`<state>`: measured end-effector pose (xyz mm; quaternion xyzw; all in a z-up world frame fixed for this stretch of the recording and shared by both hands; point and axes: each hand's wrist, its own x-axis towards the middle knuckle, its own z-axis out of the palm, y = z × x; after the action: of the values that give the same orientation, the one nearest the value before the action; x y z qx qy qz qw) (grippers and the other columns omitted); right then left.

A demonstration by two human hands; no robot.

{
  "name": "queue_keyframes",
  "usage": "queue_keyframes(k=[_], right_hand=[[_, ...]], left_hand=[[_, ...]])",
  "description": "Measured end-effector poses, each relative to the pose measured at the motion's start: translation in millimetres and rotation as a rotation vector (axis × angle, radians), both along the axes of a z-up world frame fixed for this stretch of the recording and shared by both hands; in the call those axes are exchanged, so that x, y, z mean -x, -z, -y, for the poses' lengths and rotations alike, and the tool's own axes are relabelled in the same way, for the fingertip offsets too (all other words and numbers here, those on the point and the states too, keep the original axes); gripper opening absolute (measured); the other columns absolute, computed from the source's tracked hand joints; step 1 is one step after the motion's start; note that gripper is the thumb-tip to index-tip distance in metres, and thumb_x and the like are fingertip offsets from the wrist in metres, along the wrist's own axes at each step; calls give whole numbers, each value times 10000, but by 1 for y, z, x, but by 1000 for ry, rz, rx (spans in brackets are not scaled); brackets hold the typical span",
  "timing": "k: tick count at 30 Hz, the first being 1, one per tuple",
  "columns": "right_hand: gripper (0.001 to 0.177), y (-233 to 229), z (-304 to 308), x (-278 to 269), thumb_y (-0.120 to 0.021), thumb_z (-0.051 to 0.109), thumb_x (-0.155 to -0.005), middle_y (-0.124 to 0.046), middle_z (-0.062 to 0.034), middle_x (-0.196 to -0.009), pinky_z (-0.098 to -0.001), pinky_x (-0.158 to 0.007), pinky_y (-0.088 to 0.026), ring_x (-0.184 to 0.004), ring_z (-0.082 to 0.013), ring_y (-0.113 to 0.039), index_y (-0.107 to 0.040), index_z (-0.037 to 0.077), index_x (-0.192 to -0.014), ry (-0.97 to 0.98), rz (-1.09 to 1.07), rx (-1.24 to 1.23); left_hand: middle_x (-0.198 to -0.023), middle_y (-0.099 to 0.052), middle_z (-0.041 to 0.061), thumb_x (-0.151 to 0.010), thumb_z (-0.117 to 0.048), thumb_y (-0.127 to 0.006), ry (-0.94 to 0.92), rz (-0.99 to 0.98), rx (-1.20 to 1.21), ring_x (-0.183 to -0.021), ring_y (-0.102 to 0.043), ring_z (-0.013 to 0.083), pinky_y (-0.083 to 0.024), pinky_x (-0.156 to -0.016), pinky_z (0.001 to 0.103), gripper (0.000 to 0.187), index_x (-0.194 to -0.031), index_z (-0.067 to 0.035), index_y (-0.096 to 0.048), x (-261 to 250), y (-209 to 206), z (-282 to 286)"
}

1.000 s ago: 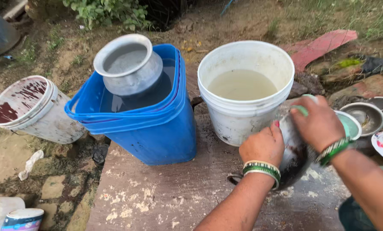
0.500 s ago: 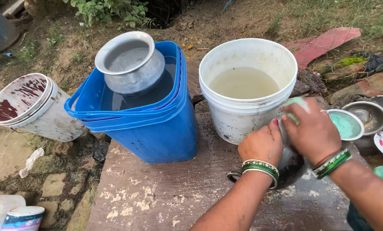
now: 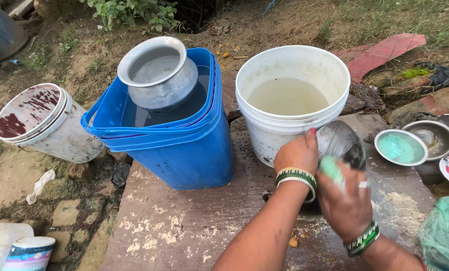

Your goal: The person scrubs a black metal pot with a scrub pad and soapy water on a wooden platform next to several buckets.

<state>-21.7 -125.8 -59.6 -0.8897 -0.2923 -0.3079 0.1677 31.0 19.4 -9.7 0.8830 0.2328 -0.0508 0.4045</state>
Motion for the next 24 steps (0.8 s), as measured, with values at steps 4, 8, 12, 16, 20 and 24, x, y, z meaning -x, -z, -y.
queue_keyframes(k=[4, 8, 12, 16, 20, 24], right_hand=[[234, 20, 10, -43, -695, 229, -949, -618, -249, -1343, -481, -905, -533, -1112, -441, -638, -740, 198, -1177, 210, 24, 78], [326, 25, 42, -163, -667, 321, -1026, -622, -299, -1162, -551, -930, -508, -1054, -505, -616, -687, 36, -1183, 325, -480, -254], [336, 26, 54, -181, -645, 334, -1042, -652, -303, -1153, -533, -990, -500, -1108, -483, -630, -678, 30, -1179, 330, -610, -238], [362, 42, 23, -36, -602, 267, -983, -598, -307, -1287, -563, -978, -480, -1150, -499, -590, -668, 67, -1279, 201, -151, -72], [346, 37, 13, -28, -628, 180, -864, -609, -260, -1290, -550, -953, -504, -1131, -495, -594, -720, 157, -1197, 220, -50, 9], [243, 53, 55, -147, -664, 271, -1084, -612, -286, -1197, -535, -941, -519, -1078, -481, -628, -698, 40, -1151, 346, -385, -297]], left_hand=[[-1035, -725, 245, -1000, -542, -317, 28, 27, 47, -994, -677, 465, -509, -882, 570, 652, -1021, -84, -781, -17, -2, 6], [-1046, -729, 286, -991, -573, -396, 116, 58, 47, -1012, -693, 462, -518, -926, 539, 663, -1034, -36, -781, -29, 5, 10], [-1098, -722, 294, -949, -597, -485, 217, 108, 60, -1057, -689, 448, -507, -966, 509, 676, -1052, 4, -776, -57, 19, 14], [-1118, -716, 295, -944, -575, -500, 173, 89, 113, -1074, -685, 444, -511, -962, 509, 656, -1071, 11, -767, -71, 31, 24], [-1123, -712, 293, -976, -563, -469, 183, 80, 105, -1086, -678, 441, -498, -981, 505, 652, -1071, 9, -767, -69, 26, 22], [-1110, -717, 295, -990, -547, -454, 200, 68, 100, -1069, -684, 443, -498, -982, 504, 644, -1069, 11, -765, -63, 22, 17]])
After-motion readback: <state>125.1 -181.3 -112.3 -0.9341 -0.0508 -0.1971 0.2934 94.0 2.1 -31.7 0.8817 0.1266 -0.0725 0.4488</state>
